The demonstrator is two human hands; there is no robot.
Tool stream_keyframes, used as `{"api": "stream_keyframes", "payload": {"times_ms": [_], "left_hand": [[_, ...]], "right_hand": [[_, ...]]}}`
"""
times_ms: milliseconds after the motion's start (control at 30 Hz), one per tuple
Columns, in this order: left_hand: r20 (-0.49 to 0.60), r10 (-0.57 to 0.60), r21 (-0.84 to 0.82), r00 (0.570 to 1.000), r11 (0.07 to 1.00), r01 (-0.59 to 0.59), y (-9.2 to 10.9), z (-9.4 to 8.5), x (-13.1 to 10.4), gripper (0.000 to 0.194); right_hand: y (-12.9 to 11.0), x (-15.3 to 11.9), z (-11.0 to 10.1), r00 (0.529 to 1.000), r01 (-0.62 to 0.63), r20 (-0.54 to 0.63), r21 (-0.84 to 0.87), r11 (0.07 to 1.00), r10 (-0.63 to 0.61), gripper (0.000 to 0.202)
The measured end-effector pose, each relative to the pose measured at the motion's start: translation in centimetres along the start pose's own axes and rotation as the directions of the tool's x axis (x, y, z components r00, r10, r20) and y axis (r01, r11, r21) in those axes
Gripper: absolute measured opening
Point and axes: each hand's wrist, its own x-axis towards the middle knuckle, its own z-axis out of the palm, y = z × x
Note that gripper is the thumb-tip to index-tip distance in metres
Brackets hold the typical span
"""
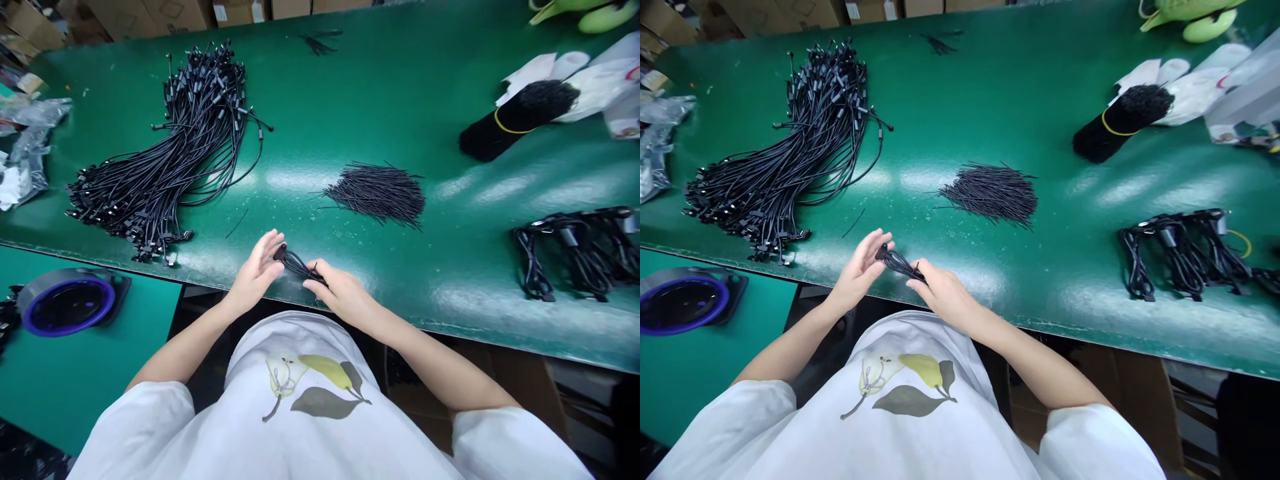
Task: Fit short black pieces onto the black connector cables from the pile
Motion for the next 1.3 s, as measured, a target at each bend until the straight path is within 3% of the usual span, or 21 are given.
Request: {"api": "stream_keyframes", "payload": {"times_ms": [100, 200, 300, 400, 467, 533, 633, 700, 767, 867, 1033, 1200, 1300], "left_hand": [[0.045, -0.131, -0.180, 0.990, 0.974, 0.137, -0.3, 1.8, 0.2, 0.047], [-0.078, -0.194, -0.362, 0.978, 0.919, 0.154, -0.2, 3.0, 0.6, 0.038], [-0.109, -0.291, -0.509, 0.951, 0.838, 0.198, 0.2, 2.8, 1.0, 0.035], [0.020, -0.330, -0.555, 0.944, 0.781, 0.285, 0.6, 2.3, 1.0, 0.036], [0.105, -0.326, -0.568, 0.939, 0.756, 0.326, 0.9, 2.3, 0.9, 0.037], [0.126, -0.322, -0.574, 0.938, 0.748, 0.334, 0.9, 2.5, 0.8, 0.036], [0.106, -0.322, -0.565, 0.941, 0.759, 0.324, 0.7, 2.9, 0.6, 0.036], [0.123, -0.343, -0.554, 0.931, 0.755, 0.351, 0.6, 3.1, 0.5, 0.040], [0.150, -0.369, -0.550, 0.917, 0.740, 0.387, 0.5, 3.3, 0.5, 0.044], [0.161, -0.398, -0.564, 0.903, 0.714, 0.414, 0.6, 3.5, 0.5, 0.047], [0.167, -0.423, -0.586, 0.890, 0.684, 0.435, 0.8, 3.2, 0.8, 0.046], [0.257, -0.415, -0.568, 0.872, 0.666, 0.485, 0.8, 2.4, 0.9, 0.048], [0.346, -0.400, -0.537, 0.849, 0.657, 0.529, 0.9, 2.3, 0.7, 0.046]], "right_hand": [[-0.5, 0.4, 1.7, 0.978, 0.113, -0.178, 0.018, 0.993, -0.108, 0.031], [-1.0, 0.3, 1.7, 0.944, 0.254, -0.175, -0.147, 0.956, -0.278, 0.042], [-1.4, 0.0, -0.8, 0.896, 0.297, -0.245, -0.287, 0.911, -0.369, 0.024], [-1.9, 0.9, -3.9, 0.813, 0.316, -0.410, -0.286, 0.905, -0.413, 0.031], [-2.2, 2.1, -5.1, 0.826, 0.357, -0.376, -0.229, 0.906, -0.420, 0.036], [-2.6, 3.3, -5.5, 0.874, 0.325, -0.315, -0.184, 0.928, -0.369, 0.032], [-3.2, 4.4, -4.9, 0.941, 0.118, -0.290, -0.203, 0.972, -0.174, 0.025], [-3.5, 4.7, -4.4, 0.944, -0.013, -0.320, -0.271, 0.962, -0.077, 0.028], [-3.7, 4.8, -4.0, 0.934, -0.065, -0.352, -0.321, 0.945, -0.055, 0.029], [-3.7, 4.5, -4.0, 0.938, 0.061, -0.316, -0.261, 0.963, -0.145, 0.018], [-3.4, 3.4, -5.0, 0.938, 0.299, -0.191, 0.016, 0.954, -0.290, 0.012], [-2.9, 2.7, -6.4, 0.874, 0.483, -0.117, 0.102, 0.870, -0.472, 0.019], [-2.4, 2.7, -6.8, 0.846, 0.532, -0.041, 0.116, 0.839, -0.531, 0.023]]}}
